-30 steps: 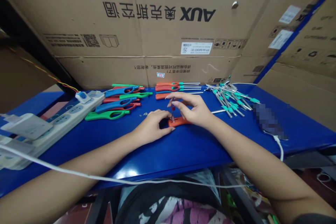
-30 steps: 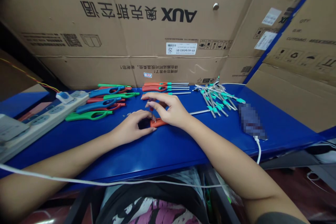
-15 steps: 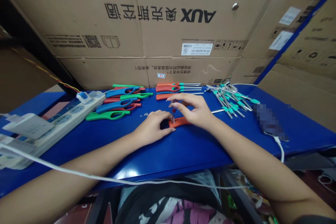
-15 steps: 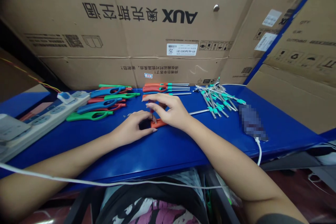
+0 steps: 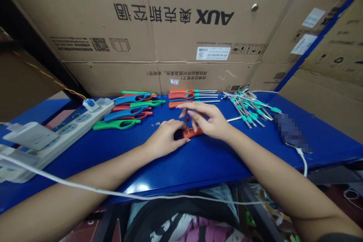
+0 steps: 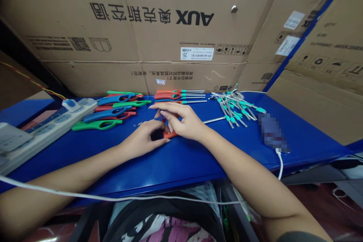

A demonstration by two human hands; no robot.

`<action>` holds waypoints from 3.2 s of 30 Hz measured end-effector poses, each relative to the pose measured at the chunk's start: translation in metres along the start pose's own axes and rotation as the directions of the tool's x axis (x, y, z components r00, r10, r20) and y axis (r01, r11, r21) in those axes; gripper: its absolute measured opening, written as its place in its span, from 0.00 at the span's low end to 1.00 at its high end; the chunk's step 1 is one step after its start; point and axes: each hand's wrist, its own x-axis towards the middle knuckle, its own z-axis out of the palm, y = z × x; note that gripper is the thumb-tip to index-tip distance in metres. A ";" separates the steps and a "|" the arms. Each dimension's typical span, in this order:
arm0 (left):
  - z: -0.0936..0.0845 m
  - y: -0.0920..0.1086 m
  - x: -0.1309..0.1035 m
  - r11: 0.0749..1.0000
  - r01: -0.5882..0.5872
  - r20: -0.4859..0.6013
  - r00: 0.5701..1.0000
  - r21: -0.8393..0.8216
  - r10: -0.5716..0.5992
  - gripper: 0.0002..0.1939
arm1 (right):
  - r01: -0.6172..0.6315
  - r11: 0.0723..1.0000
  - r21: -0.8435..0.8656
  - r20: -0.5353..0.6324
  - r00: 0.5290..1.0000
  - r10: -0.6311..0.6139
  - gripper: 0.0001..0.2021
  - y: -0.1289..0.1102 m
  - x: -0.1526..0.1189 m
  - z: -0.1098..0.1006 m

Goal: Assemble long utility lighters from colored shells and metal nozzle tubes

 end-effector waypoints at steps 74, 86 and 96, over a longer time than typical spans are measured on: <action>0.002 0.033 -0.006 0.933 0.172 -0.026 0.985 0.316 -0.173 0.09 | 0.121 0.986 -0.114 -0.054 0.990 -0.127 0.07 -0.008 0.000 0.001; -0.017 0.009 0.003 0.956 0.006 0.173 0.983 0.295 -0.059 0.17 | -0.271 0.786 -0.555 -0.513 0.856 -0.067 0.08 0.035 0.008 -0.077; -0.048 -0.059 0.065 0.923 -0.195 -0.028 0.976 0.331 0.216 0.15 | -0.581 0.594 -0.557 -0.669 0.737 0.093 0.10 0.060 -0.006 -0.119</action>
